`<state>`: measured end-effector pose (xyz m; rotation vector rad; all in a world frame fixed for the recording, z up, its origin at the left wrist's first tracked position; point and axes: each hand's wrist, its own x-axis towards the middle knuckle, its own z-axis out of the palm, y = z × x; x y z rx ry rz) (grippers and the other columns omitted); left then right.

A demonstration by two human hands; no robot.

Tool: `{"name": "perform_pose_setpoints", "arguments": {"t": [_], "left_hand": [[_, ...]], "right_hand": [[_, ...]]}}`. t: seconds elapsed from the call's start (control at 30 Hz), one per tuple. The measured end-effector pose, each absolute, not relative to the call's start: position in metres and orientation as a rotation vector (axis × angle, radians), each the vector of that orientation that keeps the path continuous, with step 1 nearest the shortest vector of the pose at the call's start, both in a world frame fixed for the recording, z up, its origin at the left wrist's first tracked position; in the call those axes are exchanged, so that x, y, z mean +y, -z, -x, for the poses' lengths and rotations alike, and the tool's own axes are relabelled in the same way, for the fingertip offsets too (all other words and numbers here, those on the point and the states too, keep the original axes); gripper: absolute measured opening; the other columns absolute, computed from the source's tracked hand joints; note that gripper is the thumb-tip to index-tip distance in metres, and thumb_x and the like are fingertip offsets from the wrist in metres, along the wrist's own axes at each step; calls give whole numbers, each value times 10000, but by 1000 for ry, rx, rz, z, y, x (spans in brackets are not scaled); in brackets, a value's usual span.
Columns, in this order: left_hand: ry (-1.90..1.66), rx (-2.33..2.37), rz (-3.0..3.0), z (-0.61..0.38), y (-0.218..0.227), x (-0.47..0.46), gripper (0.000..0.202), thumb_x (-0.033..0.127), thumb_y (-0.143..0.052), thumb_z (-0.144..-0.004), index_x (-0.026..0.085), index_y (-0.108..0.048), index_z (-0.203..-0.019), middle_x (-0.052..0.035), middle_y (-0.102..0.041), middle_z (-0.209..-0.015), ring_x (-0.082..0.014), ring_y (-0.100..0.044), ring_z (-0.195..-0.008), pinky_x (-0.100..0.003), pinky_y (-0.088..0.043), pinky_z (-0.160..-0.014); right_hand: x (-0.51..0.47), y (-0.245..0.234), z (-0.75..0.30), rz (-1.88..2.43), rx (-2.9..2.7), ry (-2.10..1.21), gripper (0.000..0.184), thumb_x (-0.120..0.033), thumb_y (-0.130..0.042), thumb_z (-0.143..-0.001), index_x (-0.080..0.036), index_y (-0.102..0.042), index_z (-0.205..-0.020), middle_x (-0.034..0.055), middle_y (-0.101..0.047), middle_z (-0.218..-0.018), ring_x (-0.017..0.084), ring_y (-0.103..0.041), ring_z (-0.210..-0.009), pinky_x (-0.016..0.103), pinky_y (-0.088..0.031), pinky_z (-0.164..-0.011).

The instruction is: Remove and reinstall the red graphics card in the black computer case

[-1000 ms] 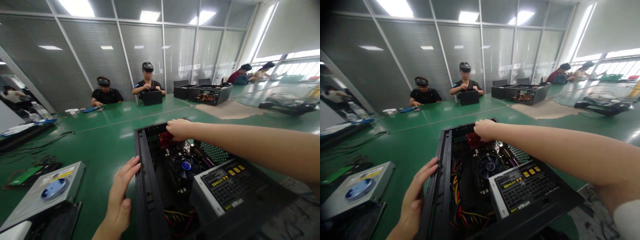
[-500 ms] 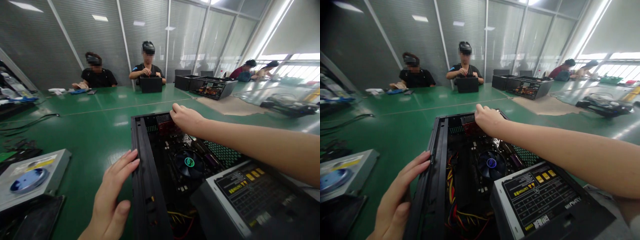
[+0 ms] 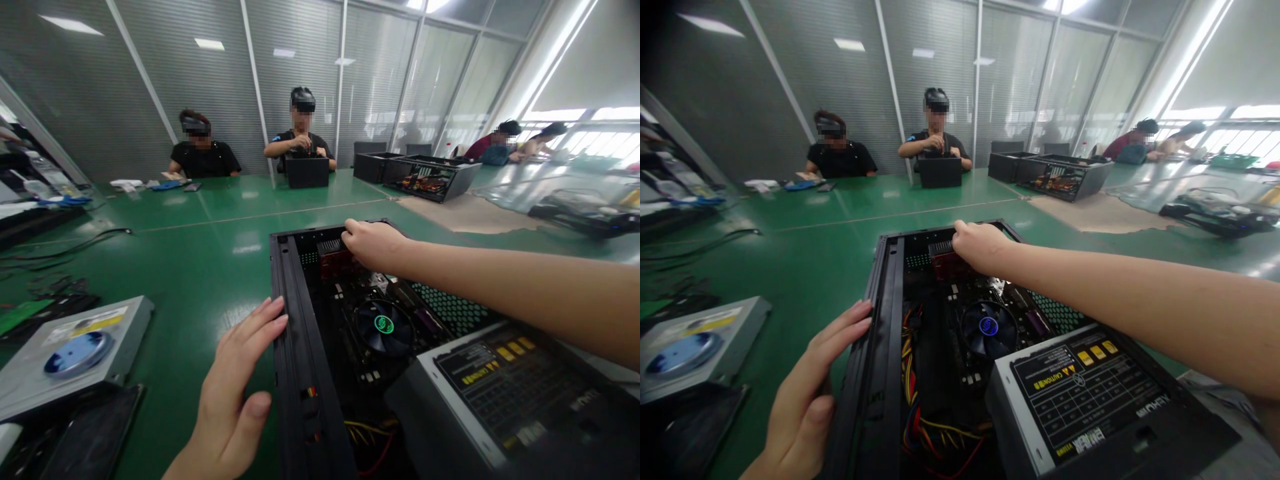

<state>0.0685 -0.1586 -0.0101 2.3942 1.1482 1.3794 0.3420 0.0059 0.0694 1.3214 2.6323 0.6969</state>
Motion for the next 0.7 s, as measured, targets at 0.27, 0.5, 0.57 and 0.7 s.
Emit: {"name": "perform_pose_setpoints", "arguments": {"t": [0.27,0.5,0.57,0.7], "left_hand": [[-1355,1108,-2433,-63,6,-154,529,533,-280,-1034,286,-515,-1439,-67,-507,-1538,-293,-451,-1428,-500,-354,-1170],[-1257,1361,-2605,-108,-62,-226,479,413,-535,-968,331,-530,-1439,-21,-589,-1468,-269,-557,-1351,-461,-484,-1109],[-1297,1149,-2856,-161,-54,-257,428,378,-551,-963,344,-584,-1388,4,-601,-1454,-262,-522,-1389,-465,-468,-1138],[-1263,835,-3473,-273,-1,-288,383,343,-508,-971,317,-677,-1315,59,-548,-1499,-195,-416,-1466,-310,-483,-1135]], "right_hand": [[14,-83,-343,-1252,2581,-497,339,-231,-655,-868,-128,-691,-1189,160,-735,-1088,300,-709,-976,367,-520,-795],[-21,-112,-419,-1256,3122,-206,553,-347,-663,-875,-155,-592,-1389,144,-590,-1440,284,-624,-1222,417,-454,-1071],[-35,-101,-450,-1598,3336,-187,439,-378,-633,-888,-151,-656,-1263,132,-694,-1272,269,-668,-1115,428,-484,-1022],[-66,-35,-501,-2726,3207,425,375,-478,-634,-823,-148,-681,-994,104,-741,-916,246,-706,-819,390,-549,-793]]}}
